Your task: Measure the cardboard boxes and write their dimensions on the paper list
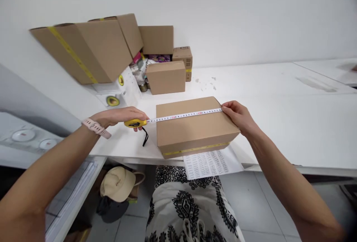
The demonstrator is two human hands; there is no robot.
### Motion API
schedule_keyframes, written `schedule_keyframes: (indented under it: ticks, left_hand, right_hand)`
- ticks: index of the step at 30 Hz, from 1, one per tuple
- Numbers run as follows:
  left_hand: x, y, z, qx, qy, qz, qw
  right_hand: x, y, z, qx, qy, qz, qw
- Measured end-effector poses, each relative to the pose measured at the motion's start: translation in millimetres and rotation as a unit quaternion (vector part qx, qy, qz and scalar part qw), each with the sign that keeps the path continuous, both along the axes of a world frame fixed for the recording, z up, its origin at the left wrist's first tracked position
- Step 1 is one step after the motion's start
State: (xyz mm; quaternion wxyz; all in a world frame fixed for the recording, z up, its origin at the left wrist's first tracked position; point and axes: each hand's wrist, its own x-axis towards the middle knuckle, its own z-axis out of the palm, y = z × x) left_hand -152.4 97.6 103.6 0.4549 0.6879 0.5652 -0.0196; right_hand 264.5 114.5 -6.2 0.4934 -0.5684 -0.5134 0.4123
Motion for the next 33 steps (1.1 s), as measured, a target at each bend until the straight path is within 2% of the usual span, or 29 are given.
schedule_keyframes:
  ticks: [6, 13, 17, 26, 33]
  left_hand:
    - [3.0, 2.7, -4.6, -0.013, -0.017, -0.036, 0.999]
    - [27.5, 13.1, -5.7, -0.031, -0.04, -0.064, 0.997]
    - [33.5, 15.0, -5.4, -0.038, -0.04, -0.044, 0.997]
    - [44.6, 5.3, 3.7, 0.02, 0.005, -0.014, 1.0]
    - [49.5, 4.7, 2.9, -0.001, 0.008, 0.014, 1.0]
  right_hand:
    - [-1.2, -0.6, -0.1, -0.017, -0.002, -0.014, 1.0]
    - [-0.5, 0.4, -4.0, -0.02, 0.0, -0.008, 1.0]
    - [-0.3, -0.7, -1.7, -0.025, 0.012, -0.004, 1.0]
    - [-4.6, -6.5, 6.0, -0.04, 0.026, -0.016, 0.999]
    - [-2.5, -4.5, 4.4, -0.04, 0.041, -0.016, 0.998]
